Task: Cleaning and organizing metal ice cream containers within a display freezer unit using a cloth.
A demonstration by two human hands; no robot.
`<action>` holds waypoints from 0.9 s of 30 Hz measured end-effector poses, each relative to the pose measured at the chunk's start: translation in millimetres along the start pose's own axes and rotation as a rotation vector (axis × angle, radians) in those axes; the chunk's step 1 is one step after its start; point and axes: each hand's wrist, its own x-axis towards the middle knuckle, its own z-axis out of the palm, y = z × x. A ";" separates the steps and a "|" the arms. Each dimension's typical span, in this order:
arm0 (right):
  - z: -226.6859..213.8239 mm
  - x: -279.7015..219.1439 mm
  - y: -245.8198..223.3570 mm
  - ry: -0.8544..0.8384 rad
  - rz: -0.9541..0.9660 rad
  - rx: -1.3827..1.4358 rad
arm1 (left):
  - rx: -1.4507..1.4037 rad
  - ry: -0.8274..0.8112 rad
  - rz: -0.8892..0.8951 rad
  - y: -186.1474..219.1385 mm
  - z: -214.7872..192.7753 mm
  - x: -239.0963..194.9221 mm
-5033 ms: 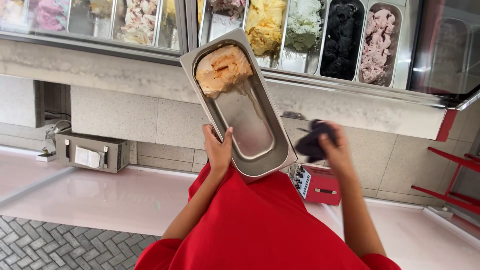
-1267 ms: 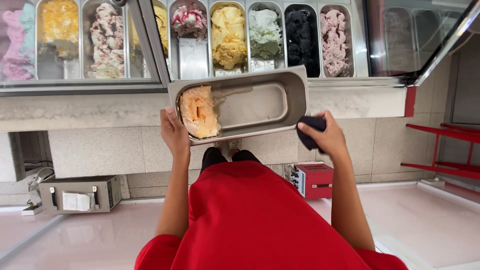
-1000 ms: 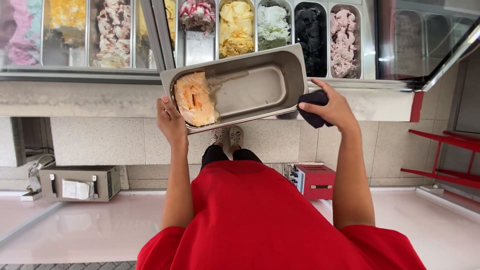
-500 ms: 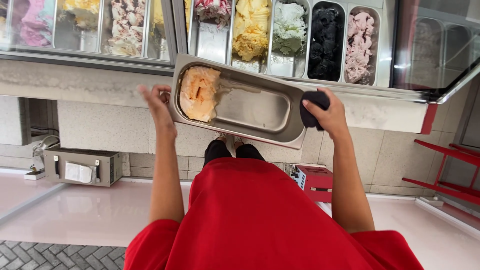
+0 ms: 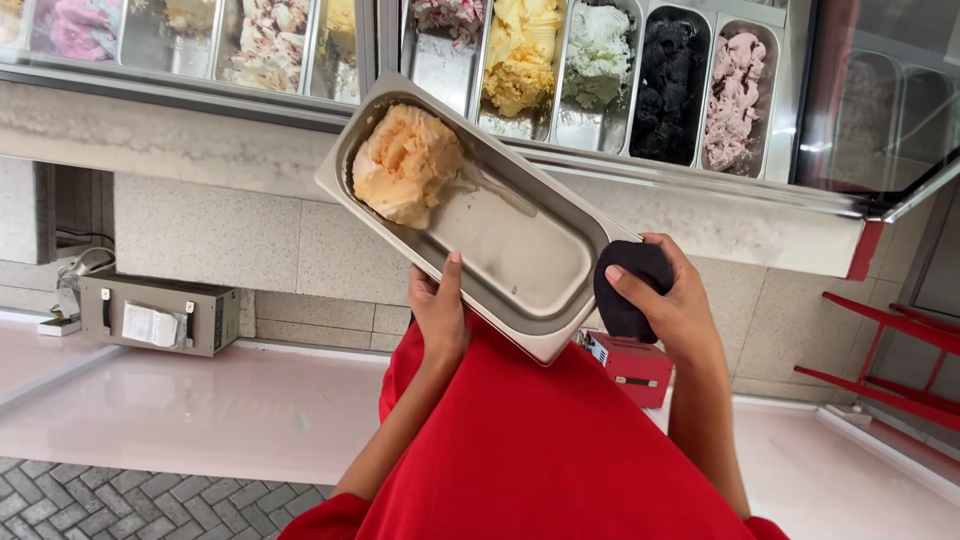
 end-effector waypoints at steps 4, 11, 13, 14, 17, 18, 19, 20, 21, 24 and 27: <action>-17.1 -6.5 -41.2 -0.159 0.122 -0.435 | -0.026 0.055 0.094 22.1 -2.5 0.6; 26.9 18.2 -65.7 -0.671 -0.421 -0.521 | 0.117 -0.127 0.068 46.6 -13.7 -1.8; 79.9 33.4 -34.0 -0.759 -0.507 -0.655 | 0.153 -0.062 0.077 37.7 -16.4 2.7; 107.1 43.5 -2.1 -0.711 -0.576 -0.765 | 0.127 -0.073 0.084 36.7 -16.4 6.8; 164.8 65.1 72.4 -0.631 -0.675 -0.987 | 0.141 -0.094 0.095 35.2 -19.7 9.1; 180.8 71.2 93.3 -0.599 -0.705 -1.098 | 0.184 -0.106 0.098 35.7 -21.5 8.7; 176.8 68.6 90.4 -0.603 -0.706 -1.098 | 0.183 -0.102 0.098 44.9 -17.7 6.5; 173.4 65.0 88.3 -0.694 -0.676 -1.101 | 0.179 -0.107 0.126 54.1 -15.0 4.0; 170.0 61.5 86.3 -0.785 -0.646 -1.102 | 0.175 -0.113 0.154 63.2 -12.4 1.6; 155.8 55.2 97.4 -0.946 -0.483 -1.160 | 0.195 -0.122 0.190 59.2 -19.0 7.9; 140.6 44.9 113.7 -1.096 -0.311 -1.230 | 0.204 -0.133 0.186 53.0 -26.0 9.6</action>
